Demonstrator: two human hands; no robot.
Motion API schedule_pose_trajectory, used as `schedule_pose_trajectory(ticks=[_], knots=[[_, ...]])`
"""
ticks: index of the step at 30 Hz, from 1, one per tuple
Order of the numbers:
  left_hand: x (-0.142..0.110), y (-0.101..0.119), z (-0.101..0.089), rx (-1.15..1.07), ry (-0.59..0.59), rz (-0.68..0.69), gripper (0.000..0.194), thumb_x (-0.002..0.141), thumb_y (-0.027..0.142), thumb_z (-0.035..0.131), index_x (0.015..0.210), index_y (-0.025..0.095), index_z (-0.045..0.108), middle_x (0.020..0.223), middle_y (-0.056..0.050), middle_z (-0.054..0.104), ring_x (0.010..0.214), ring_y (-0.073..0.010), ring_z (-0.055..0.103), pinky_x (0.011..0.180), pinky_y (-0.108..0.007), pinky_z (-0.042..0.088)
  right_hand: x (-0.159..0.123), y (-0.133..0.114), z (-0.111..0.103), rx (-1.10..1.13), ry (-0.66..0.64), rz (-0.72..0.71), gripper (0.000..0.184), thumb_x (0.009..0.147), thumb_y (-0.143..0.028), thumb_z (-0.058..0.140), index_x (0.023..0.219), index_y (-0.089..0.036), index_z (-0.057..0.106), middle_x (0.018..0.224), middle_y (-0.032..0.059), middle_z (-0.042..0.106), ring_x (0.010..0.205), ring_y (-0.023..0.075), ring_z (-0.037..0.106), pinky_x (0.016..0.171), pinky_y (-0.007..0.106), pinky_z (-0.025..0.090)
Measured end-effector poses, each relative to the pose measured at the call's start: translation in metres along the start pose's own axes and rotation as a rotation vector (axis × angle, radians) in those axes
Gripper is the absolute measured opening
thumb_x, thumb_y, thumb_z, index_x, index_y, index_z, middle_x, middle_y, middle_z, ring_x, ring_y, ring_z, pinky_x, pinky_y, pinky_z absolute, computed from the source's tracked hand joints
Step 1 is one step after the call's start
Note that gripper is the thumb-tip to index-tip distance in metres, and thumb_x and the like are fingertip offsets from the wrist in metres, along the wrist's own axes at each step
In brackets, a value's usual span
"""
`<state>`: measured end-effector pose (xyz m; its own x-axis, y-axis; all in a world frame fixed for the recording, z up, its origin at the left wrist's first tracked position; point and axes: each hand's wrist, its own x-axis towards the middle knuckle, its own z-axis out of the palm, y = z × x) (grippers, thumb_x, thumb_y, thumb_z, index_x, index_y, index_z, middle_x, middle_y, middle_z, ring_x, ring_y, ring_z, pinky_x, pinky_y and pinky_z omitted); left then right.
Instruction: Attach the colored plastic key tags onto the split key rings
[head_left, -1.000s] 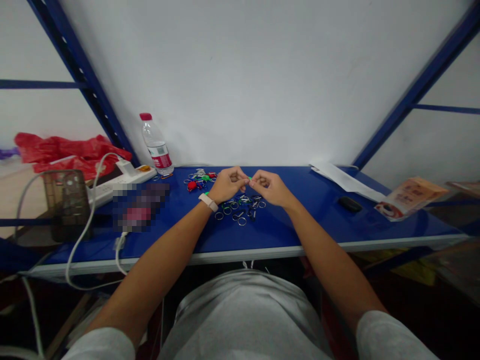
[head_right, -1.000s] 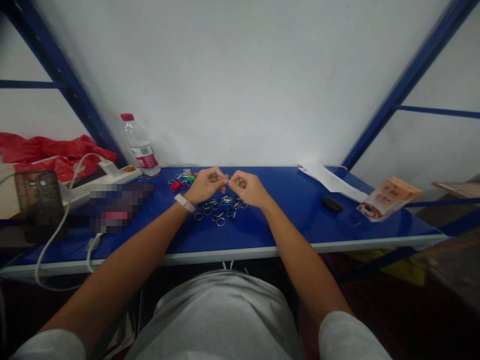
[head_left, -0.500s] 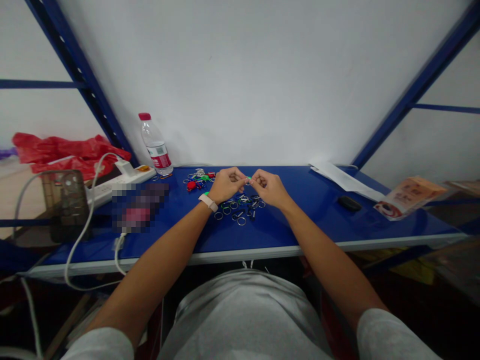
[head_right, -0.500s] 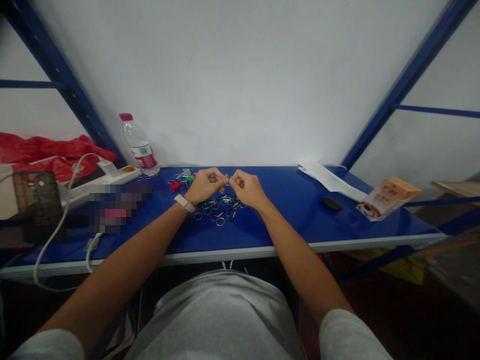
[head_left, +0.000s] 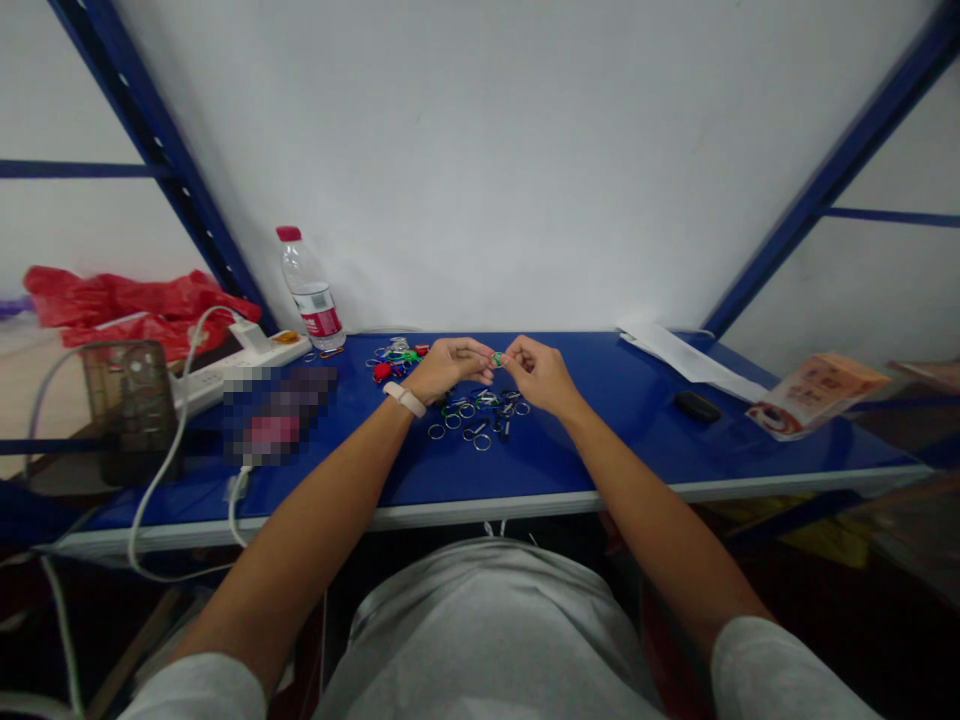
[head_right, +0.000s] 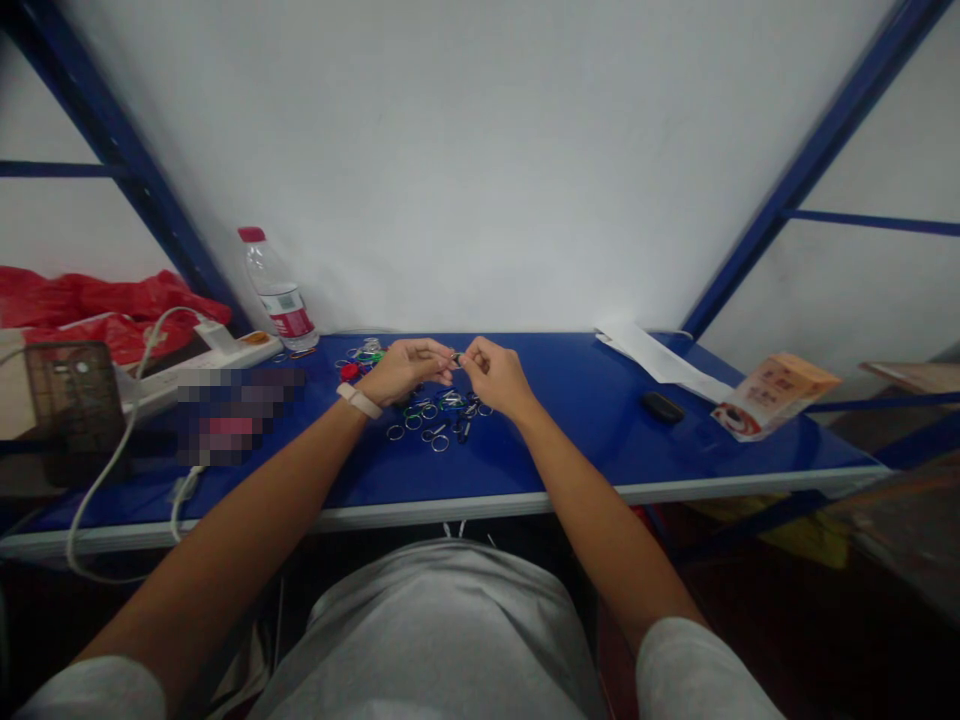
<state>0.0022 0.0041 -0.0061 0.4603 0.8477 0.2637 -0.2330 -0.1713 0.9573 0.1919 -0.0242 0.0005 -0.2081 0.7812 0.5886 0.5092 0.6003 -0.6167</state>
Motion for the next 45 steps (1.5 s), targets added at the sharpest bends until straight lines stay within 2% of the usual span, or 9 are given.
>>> schedule_pose_trajectory(ticks=[9, 18, 24, 29, 36, 41, 45], knots=[[-0.0012, -0.0005, -0.0011, 0.004, 0.003, -0.026, 0.031, 0.067, 0.022, 0.083, 0.090, 0.009, 0.067, 0.077, -0.006, 0.074, 0.067, -0.0135, 0.071, 0.070, -0.030, 0.061, -0.0001, 0.0005, 0.0020, -0.025, 0.008, 0.022, 0.020, 0.087, -0.033, 0.057, 0.072, -0.021, 0.052, 0.054, -0.0039, 0.050, 0.049, 0.0115, 0.044, 0.051, 0.026, 0.031], [-0.0005, -0.0003, 0.0026, 0.044, 0.082, -0.020, 0.033, 0.062, 0.022, 0.086, 0.083, 0.009, 0.065, 0.067, -0.003, 0.071, 0.061, -0.0141, 0.070, 0.066, -0.030, 0.060, -0.0008, 0.0007, 0.0082, -0.052, 0.020, 0.039, 0.020, 0.087, -0.033, 0.057, 0.071, -0.021, 0.052, 0.053, -0.0041, 0.050, 0.048, 0.0117, 0.043, 0.051, 0.027, 0.031], [0.0008, -0.0022, 0.0002, 0.028, 0.049, -0.043, 0.032, 0.064, 0.021, 0.086, 0.084, 0.009, 0.064, 0.067, -0.002, 0.070, 0.060, -0.0112, 0.068, 0.067, -0.028, 0.060, -0.0009, 0.0013, 0.0094, -0.038, 0.023, 0.027, 0.022, 0.088, -0.034, 0.056, 0.071, -0.021, 0.051, 0.054, -0.0042, 0.049, 0.049, 0.0116, 0.043, 0.052, 0.027, 0.031], [0.0006, -0.0030, -0.0003, 0.010, -0.019, -0.070, 0.033, 0.062, 0.027, 0.087, 0.083, 0.011, 0.066, 0.072, -0.001, 0.070, 0.064, -0.0108, 0.067, 0.066, -0.026, 0.059, -0.0006, 0.0022, 0.0051, -0.008, -0.001, 0.004, 0.022, 0.089, -0.037, 0.056, 0.074, -0.021, 0.053, 0.057, -0.0034, 0.052, 0.051, 0.0122, 0.045, 0.053, 0.027, 0.033], [-0.0011, 0.0009, 0.0011, 0.021, -0.085, -0.019, 0.029, 0.073, 0.037, 0.080, 0.084, 0.011, 0.070, 0.072, -0.003, 0.067, 0.068, -0.0109, 0.065, 0.071, -0.028, 0.059, -0.0010, -0.0018, 0.0037, 0.067, 0.012, 0.003, 0.023, 0.089, -0.040, 0.057, 0.076, -0.021, 0.053, 0.060, -0.0016, 0.055, 0.053, 0.0131, 0.047, 0.053, 0.027, 0.035], [-0.0015, 0.0054, 0.0026, 0.016, -0.094, -0.005, 0.029, 0.077, 0.038, 0.077, 0.086, 0.012, 0.071, 0.079, -0.005, 0.068, 0.070, -0.0113, 0.065, 0.069, -0.027, 0.059, -0.0009, -0.0025, 0.0047, 0.104, 0.020, 0.000, 0.023, 0.090, -0.040, 0.056, 0.078, -0.021, 0.055, 0.064, 0.0001, 0.058, 0.057, 0.0140, 0.051, 0.055, 0.027, 0.038], [-0.0006, 0.0042, 0.0024, 0.075, -0.052, 0.044, 0.028, 0.075, 0.037, 0.078, 0.083, 0.012, 0.071, 0.079, -0.004, 0.069, 0.072, -0.0115, 0.065, 0.071, -0.027, 0.059, -0.0013, -0.0026, 0.0038, 0.113, 0.023, -0.002, 0.022, 0.089, -0.040, 0.057, 0.080, -0.021, 0.055, 0.067, 0.0006, 0.059, 0.060, 0.0146, 0.054, 0.057, 0.028, 0.040]])
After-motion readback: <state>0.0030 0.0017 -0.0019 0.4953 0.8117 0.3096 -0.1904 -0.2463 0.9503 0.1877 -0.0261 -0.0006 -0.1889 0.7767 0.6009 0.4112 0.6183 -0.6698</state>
